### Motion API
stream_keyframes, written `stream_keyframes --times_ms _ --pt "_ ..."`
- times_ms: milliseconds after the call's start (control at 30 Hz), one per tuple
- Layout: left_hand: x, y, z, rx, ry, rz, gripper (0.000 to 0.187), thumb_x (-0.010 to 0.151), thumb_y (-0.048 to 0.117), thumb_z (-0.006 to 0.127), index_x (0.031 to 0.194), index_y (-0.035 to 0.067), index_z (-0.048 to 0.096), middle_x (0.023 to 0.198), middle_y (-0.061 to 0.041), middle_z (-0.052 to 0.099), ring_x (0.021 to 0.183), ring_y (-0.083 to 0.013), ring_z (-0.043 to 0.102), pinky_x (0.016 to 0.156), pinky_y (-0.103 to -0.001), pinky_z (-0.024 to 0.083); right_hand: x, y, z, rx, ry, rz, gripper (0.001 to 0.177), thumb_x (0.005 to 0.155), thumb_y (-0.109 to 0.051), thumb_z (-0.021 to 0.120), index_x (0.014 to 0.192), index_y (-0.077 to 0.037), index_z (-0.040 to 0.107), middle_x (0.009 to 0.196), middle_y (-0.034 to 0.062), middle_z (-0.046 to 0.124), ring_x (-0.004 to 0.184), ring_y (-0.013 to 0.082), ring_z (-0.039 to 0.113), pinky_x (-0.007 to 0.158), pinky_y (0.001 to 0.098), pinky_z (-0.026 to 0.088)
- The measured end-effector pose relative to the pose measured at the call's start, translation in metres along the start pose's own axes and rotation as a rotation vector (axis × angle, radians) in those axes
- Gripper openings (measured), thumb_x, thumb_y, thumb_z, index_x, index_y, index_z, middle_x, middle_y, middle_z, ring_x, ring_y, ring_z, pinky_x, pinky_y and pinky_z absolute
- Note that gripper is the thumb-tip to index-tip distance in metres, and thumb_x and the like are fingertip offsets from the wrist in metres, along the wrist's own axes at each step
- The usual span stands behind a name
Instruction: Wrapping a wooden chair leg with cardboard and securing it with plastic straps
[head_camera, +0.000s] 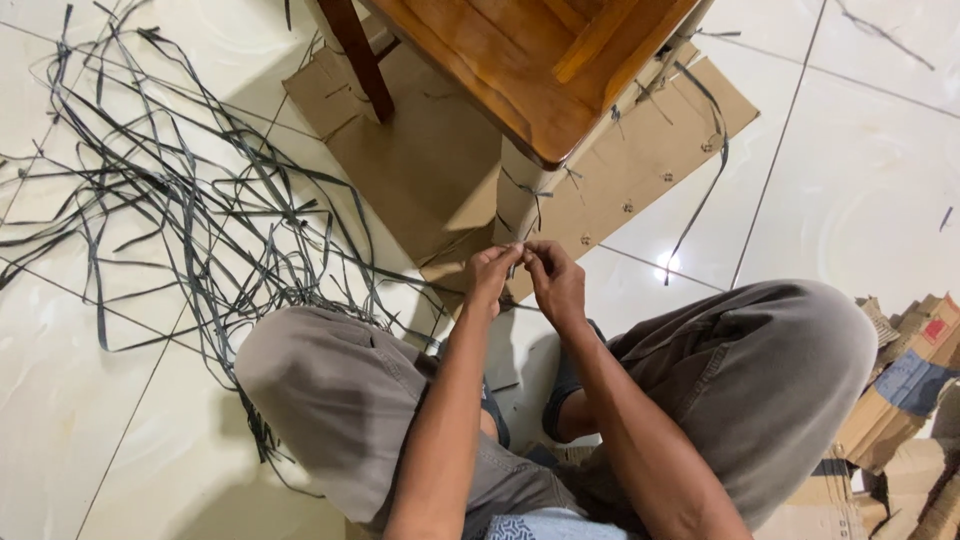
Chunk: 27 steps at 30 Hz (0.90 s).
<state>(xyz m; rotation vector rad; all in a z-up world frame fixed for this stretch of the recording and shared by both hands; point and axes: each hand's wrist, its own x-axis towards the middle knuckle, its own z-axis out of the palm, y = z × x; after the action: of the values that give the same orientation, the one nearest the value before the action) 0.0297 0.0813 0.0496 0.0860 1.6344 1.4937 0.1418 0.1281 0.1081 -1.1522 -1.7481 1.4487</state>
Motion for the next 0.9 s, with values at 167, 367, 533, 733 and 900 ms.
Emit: stream_keyframes --times_ms 167,367,533,733,900 --pt "0.01 -0.008 -0.005 0.13 0.013 0.104 0.014 0.081 0.019 0.078 0.091 0.009 0.077 0.08 -0.006 0.075 0.075 -0.0116 0.063 0.07 -0.026 0.044 0.005 -0.003 -0.003 -0.011 0.023 -0.031 0.018 0.097 -0.009 0.067 0.113 -0.006 0.076 0.088 0.0165 0.076 0.078 0.0207 0.072 0.076 0.0367 0.059" --pt "0.014 -0.002 -0.02 0.41 0.002 0.188 0.015 0.084 0.023 0.075 0.096 0.015 0.08 0.075 -0.001 0.076 0.07 -0.0093 0.067 0.066 -0.027 0.049 0.011 -0.021 -0.001 -0.165 -0.001 -0.17 0.016 0.095 -0.011 0.069 0.108 -0.012 0.078 0.088 0.0167 0.073 0.082 0.0369 0.074 0.072 0.0454 0.059" --pt "0.007 0.014 -0.027 0.692 -0.001 0.227 0.019 0.087 0.038 0.071 0.096 0.024 0.079 0.081 0.003 0.077 0.078 -0.0211 0.073 0.073 -0.036 0.055 0.012 -0.014 0.001 -0.466 -0.05 -0.272 0.019 0.097 -0.014 0.064 0.11 -0.021 0.076 0.085 0.0078 0.064 0.079 0.0375 0.071 0.068 0.0487 0.057" --pt "-0.008 0.035 -0.019 0.657 0.04 0.31 0.032 0.093 0.039 0.067 0.102 0.009 0.076 0.092 -0.015 0.076 0.094 -0.0396 0.073 0.08 -0.051 0.056 0.014 -0.014 0.003 -0.57 -0.045 -0.32 0.015 0.096 -0.014 0.063 0.105 -0.02 0.073 0.084 0.0053 0.061 0.08 0.0364 0.071 0.069 0.0473 0.058" --pt "-0.021 0.046 -0.009 0.485 0.054 0.252 0.031 0.096 0.035 0.067 0.101 0.006 0.073 0.088 -0.016 0.075 0.088 -0.0339 0.073 0.076 -0.049 0.057 0.019 -0.007 0.005 -0.528 -0.011 -0.303 0.008 0.095 -0.021 0.071 0.102 -0.02 0.074 0.085 0.0052 0.065 0.08 0.0317 0.073 0.07 0.0447 0.059"
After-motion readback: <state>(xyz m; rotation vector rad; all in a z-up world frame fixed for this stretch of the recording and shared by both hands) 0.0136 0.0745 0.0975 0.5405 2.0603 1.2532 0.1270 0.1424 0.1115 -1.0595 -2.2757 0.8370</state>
